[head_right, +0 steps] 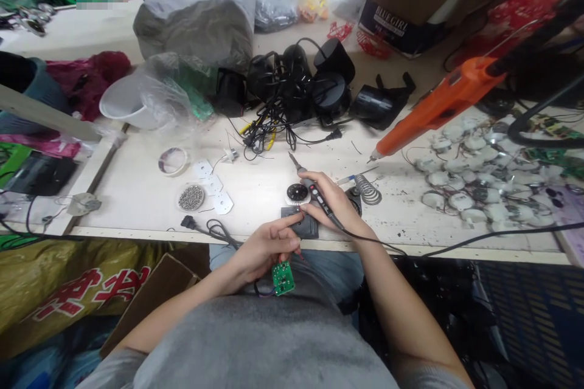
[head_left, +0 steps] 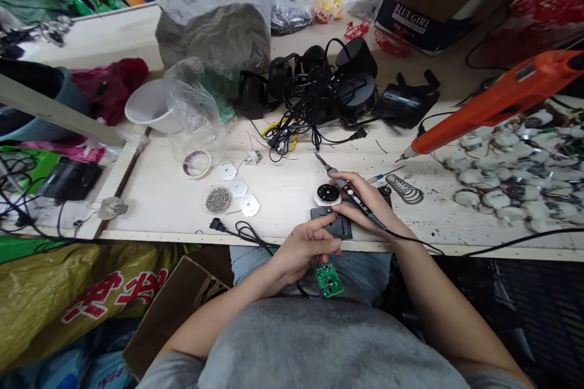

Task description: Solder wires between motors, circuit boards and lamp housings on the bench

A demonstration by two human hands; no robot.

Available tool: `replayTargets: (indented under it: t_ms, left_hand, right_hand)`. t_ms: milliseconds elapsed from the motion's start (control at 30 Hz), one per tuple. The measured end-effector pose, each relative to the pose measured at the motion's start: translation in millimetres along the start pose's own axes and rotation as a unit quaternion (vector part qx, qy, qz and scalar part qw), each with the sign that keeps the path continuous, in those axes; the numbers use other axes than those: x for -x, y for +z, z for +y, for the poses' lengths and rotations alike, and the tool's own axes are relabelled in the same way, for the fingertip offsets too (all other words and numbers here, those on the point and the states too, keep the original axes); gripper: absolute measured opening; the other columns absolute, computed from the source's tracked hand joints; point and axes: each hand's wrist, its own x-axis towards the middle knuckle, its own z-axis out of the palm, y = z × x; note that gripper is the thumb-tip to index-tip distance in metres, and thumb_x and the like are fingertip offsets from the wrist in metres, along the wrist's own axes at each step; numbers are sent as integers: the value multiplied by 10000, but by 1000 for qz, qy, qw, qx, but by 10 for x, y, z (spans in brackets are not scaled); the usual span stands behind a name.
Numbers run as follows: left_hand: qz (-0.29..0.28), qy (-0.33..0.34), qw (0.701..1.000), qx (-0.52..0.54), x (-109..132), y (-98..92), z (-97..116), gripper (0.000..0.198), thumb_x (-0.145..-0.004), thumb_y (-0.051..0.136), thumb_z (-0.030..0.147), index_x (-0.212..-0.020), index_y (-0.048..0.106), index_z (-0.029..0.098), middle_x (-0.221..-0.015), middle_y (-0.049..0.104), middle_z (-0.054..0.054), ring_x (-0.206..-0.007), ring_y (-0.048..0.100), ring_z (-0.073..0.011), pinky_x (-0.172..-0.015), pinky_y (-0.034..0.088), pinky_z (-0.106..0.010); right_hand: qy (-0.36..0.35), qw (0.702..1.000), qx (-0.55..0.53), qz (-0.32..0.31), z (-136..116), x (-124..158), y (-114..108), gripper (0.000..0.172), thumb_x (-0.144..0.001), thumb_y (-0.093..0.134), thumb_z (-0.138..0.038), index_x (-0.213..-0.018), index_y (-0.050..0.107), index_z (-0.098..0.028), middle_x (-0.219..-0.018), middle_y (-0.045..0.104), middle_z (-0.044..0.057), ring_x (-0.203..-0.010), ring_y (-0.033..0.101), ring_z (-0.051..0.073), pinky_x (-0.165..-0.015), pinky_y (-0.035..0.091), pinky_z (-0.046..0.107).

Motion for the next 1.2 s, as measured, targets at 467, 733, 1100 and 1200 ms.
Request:
replayTargets:
  t_ms: [467, 733, 1100, 1200]
  left_hand:
    - [53, 155, 953, -253, -33, -103, -117, 412, -815, 712, 248, -1212, 720, 138, -638, 565, 46, -546, 459, -83, -539, 362, -225]
    - [118, 168, 972, -112, -11, -219, 152, 393, -720, 843, 430, -966, 691, 163, -688, 654, 20, -527, 568, -91, -518, 457, -214]
    - [197, 250, 942, -107, -191, -176, 228, 367, -703, 846, 426, -878, 661, 162, -645, 652, 24, -511, 589, -93, -516, 487, -213]
    - [206, 256, 939, -97, -179, -136, 212, 368, -698, 847, 433, -865, 660, 163, -660, 664, 19, -504, 587, -89, -502, 483, -205]
  right_hand:
    - [14, 1000, 8, 6, 37, 1, 70, 598, -823, 717, -241, -1383, 508, -260, -1300, 658, 91, -1148, 672, 267, -987, 555, 434]
    - [38, 997, 49, 53, -60, 55, 128, 611, -801, 724, -249, -1371, 506, -261, -1260, 660, 94, -1090, 671, 279, -967, 556, 440]
    - [-22, 993, 83, 75, -89, 106, 126, 583, -825, 634, -209, -1390, 497, -250, -1254, 645, 94, -1133, 653, 280, -954, 561, 425]
    - [-28, 987, 91, 129, -192, 166, 107, 569, -833, 646, -205, -1384, 511, -247, -1246, 637, 101, -1131, 650, 285, -952, 564, 440]
